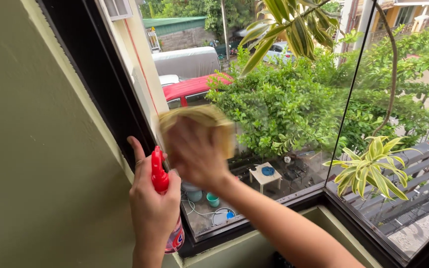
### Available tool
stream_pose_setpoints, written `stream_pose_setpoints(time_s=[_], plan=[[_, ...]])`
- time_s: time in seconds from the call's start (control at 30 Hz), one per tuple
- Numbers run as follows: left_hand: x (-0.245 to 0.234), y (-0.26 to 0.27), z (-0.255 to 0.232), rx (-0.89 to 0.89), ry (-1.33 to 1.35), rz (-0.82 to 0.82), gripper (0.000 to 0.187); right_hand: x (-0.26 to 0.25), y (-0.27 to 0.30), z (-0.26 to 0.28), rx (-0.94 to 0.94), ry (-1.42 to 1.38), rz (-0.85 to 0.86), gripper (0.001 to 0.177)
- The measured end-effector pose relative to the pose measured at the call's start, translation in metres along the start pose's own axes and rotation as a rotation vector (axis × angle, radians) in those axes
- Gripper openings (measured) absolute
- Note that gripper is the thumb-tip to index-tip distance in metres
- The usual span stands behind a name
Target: Cleaning a glass window by spraying it with a cleaning solution and wiping it with a cloth.
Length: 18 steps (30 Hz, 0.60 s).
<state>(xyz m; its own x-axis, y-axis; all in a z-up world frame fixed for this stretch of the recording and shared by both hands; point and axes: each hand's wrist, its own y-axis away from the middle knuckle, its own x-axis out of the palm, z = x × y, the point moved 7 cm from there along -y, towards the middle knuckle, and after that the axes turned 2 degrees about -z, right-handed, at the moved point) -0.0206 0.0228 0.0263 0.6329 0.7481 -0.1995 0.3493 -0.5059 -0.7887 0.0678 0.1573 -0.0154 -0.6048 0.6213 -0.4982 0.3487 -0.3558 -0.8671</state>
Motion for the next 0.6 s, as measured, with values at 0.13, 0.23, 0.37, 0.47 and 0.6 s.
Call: stream_pose_setpoints(time_s=[0.13,0.23,0.37,0.47,0.6], plan=[[-0.007,0.001,-0.005,-0.018,-0.013,0.0,0.08,0.002,0.016,0.018,-0.193,0.126,-0.124,0.072],[-0.011,-0.001,-0.008,-0.104,-0.029,-0.004,0.084,-0.005,0.031,-0.01,-0.271,0.153,-0.197,0.066],[-0.01,-0.002,0.0,-0.172,0.024,-0.005,0.083,-0.015,0.056,-0.09,-0.208,0.152,-0.036,0.068],[-0.012,-0.008,-0.012,-0.011,-0.032,-0.033,0.075,-0.047,0.067,-0.161,-0.003,0.148,-0.042,0.064],[-0.013,-0.022,-0.022,0.151,-0.121,-0.063,0.052,-0.098,0.067,-0.245,0.086,0.365,-0.266,0.066]])
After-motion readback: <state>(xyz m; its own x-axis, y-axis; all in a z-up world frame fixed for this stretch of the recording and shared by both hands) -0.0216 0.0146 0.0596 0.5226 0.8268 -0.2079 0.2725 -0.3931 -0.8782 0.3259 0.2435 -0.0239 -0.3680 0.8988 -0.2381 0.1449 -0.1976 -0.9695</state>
